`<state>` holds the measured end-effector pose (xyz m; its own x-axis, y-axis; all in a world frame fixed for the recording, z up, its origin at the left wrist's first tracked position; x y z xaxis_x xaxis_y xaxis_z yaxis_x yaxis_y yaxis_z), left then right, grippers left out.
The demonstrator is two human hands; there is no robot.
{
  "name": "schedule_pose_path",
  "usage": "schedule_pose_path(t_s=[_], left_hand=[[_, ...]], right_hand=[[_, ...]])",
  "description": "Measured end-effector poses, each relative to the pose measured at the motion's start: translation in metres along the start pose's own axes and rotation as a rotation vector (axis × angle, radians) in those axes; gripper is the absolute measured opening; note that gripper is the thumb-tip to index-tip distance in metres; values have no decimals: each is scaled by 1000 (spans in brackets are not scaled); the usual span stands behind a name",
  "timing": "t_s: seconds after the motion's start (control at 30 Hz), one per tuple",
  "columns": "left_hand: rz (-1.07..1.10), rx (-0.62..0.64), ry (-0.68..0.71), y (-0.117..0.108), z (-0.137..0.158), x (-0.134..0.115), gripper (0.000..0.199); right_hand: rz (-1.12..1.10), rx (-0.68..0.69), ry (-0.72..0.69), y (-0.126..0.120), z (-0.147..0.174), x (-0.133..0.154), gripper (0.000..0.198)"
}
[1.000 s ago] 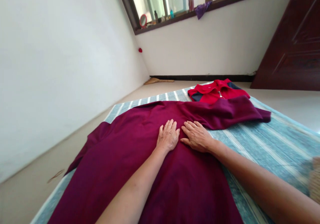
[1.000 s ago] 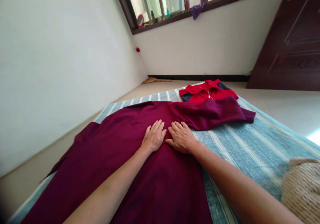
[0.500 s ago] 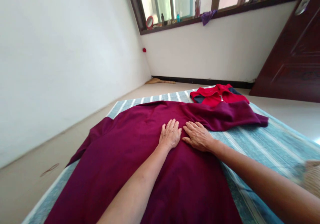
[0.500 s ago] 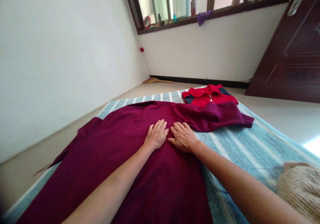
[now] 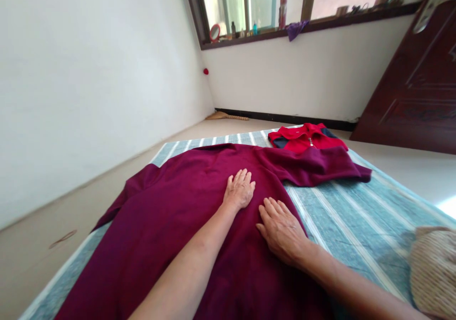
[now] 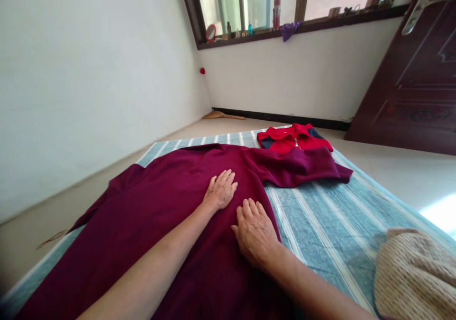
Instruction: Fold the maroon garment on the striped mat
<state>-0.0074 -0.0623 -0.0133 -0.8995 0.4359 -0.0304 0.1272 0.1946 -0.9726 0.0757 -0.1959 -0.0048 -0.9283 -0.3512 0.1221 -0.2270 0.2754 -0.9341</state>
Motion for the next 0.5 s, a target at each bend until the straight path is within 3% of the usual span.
schedule_pose_path(t_s=[0.5], left_hand=[[-30, 35, -14, 3, -6, 3, 47]], right_hand=[[-147, -20, 39, -3, 1, -5, 45]])
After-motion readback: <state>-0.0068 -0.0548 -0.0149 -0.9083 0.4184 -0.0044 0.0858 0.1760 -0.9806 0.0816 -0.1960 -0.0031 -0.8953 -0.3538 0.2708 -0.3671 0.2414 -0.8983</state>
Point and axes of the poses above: each hand's wrist, its own z-axis away from the middle knuckle, its own y-axis out of the palm, x = y × z, the point moved 6 cm from there along -z, towards the middle knuckle, and after that the axes turned 5 degrees about -x, right-handed, at the moved point
